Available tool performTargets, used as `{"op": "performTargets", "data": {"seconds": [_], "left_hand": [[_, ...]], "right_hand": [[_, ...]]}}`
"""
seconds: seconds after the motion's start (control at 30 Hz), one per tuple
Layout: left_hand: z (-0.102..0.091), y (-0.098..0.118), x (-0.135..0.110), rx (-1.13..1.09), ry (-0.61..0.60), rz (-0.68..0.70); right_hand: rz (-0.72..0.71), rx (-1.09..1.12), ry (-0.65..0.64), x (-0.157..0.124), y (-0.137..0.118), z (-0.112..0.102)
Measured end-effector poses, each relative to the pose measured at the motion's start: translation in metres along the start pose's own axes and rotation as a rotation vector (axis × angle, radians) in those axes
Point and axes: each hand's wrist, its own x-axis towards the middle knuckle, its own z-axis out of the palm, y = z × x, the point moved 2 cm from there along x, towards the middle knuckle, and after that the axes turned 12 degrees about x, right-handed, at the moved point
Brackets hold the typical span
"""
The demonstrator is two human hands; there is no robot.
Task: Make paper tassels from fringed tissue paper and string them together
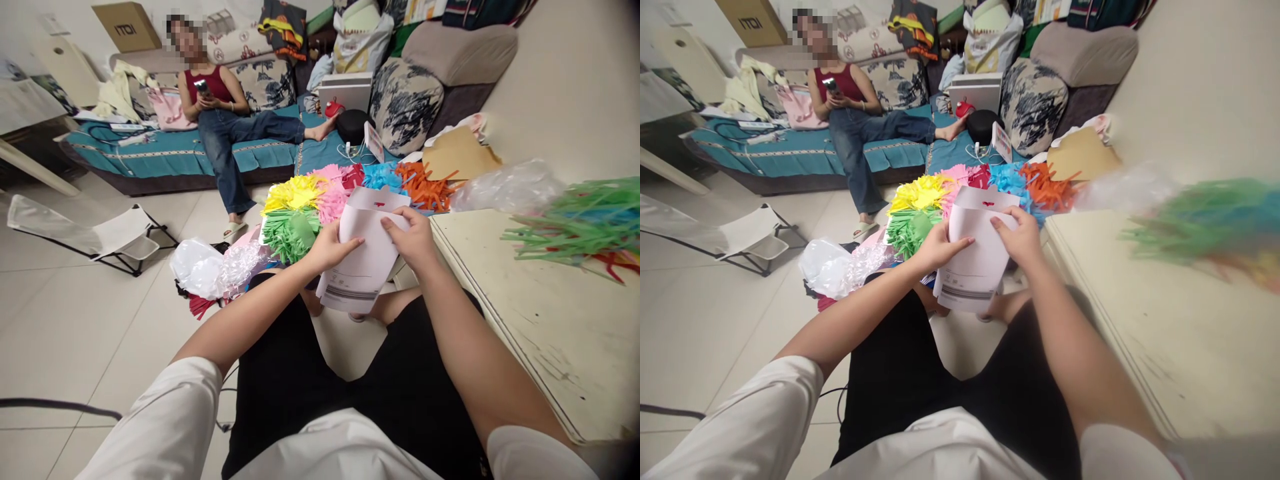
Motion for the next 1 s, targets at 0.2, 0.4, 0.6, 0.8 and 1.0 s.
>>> {"op": "performTargets", "data": {"seconds": [0.2,0.4,0.6,0.8,1.0], "left_hand": [[-0.002,0.002,-0.001,0.038,0.052,-0.058],[0.001,0.009,-0.004,0.065,-0.026,-0.006],[0.001,0.008,-0.005,-0.115,-0.044,-0.159],[-0.020,0.006,0.005,-0.415,0.144,-0.269],[-0.046,0.012,0.008,-0.507,0.137,-0.262]], "right_hand": [[0.009,0.062,0.026,-0.002,0.002,0.002],[0.061,0.088,0.012,-0.005,0.009,0.005],[0.013,0.171,0.052,-0.001,0.015,0.010],[0.344,0.521,-0.192,-0.007,0.001,0.012],[0.490,0.564,-0.418,-0.023,-0.012,0.019]]}}
